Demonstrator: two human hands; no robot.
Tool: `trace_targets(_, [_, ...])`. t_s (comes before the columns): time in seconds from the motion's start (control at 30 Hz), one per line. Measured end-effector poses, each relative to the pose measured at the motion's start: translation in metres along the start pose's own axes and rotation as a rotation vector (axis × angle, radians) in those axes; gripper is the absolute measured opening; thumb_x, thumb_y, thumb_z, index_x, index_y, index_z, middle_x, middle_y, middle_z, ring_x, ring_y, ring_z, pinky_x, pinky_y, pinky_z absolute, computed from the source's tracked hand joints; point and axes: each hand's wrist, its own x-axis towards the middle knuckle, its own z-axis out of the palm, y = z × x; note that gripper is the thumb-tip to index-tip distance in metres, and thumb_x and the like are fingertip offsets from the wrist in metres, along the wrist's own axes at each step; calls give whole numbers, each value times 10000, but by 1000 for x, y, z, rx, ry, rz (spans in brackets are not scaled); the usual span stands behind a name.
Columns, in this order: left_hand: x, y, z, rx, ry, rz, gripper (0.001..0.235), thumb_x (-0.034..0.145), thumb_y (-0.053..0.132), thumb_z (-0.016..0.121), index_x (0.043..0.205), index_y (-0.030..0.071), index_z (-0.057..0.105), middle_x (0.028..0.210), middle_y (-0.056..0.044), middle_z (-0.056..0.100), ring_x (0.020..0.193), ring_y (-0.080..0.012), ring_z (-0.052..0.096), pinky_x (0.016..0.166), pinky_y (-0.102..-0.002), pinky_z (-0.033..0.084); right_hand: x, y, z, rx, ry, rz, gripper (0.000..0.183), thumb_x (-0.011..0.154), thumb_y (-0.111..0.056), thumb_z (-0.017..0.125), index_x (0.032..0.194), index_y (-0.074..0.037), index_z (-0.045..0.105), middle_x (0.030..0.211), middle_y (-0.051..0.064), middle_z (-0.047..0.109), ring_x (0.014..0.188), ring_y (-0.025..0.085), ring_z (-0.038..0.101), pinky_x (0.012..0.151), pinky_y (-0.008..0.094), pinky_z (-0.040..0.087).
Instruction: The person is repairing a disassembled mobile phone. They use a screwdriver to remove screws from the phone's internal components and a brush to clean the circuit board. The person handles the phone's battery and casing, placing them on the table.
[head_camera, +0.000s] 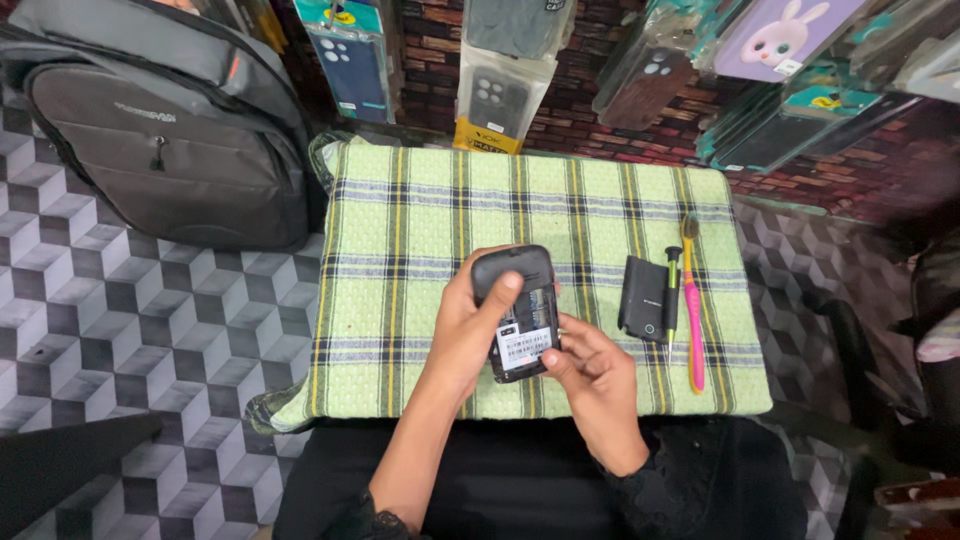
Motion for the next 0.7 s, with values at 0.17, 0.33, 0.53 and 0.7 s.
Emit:
trace_targets(0.17, [2,-2,-5,69,49,13,329,955,197,730,1201,-10,660,1062,-78,741,977,-131,684,875,-286,560,0,2,0,-142,27,-104,458,938,35,669,1384,80,577,1144,149,752,1015,155,711,883,295,581])
trace_targets(0.33, [4,-2,-8,55,122,19,292,953,195,729,1165,2,672,1028,-71,751,944,-122,687,852,-283,556,1,-10,3,-35,-98,-28,528,952,-3,635,1454,29,474,1249,75,697,1116,128,684,942,294,573])
trace_targets(0.53, [2,-6,-3,25,168,23,241,933,138,750,1113,-8,684,991,-68,750,901,-116,689,815,-279,559,2,-11,14,-110,-58,7,634,850,51,745,1417,12,464,1100,108,734,996,154,720,853,292,581])
trace_targets(0.7, [-1,-8,1,-13,155,37,227,927,115,758,1103,-12,693,982,-66,755,890,-122,699,808,-285,568,4,-10,10,-95,-25,-6,575,847,83,732,1371,33,502,1089,116,757,981,156,740,850,285,603])
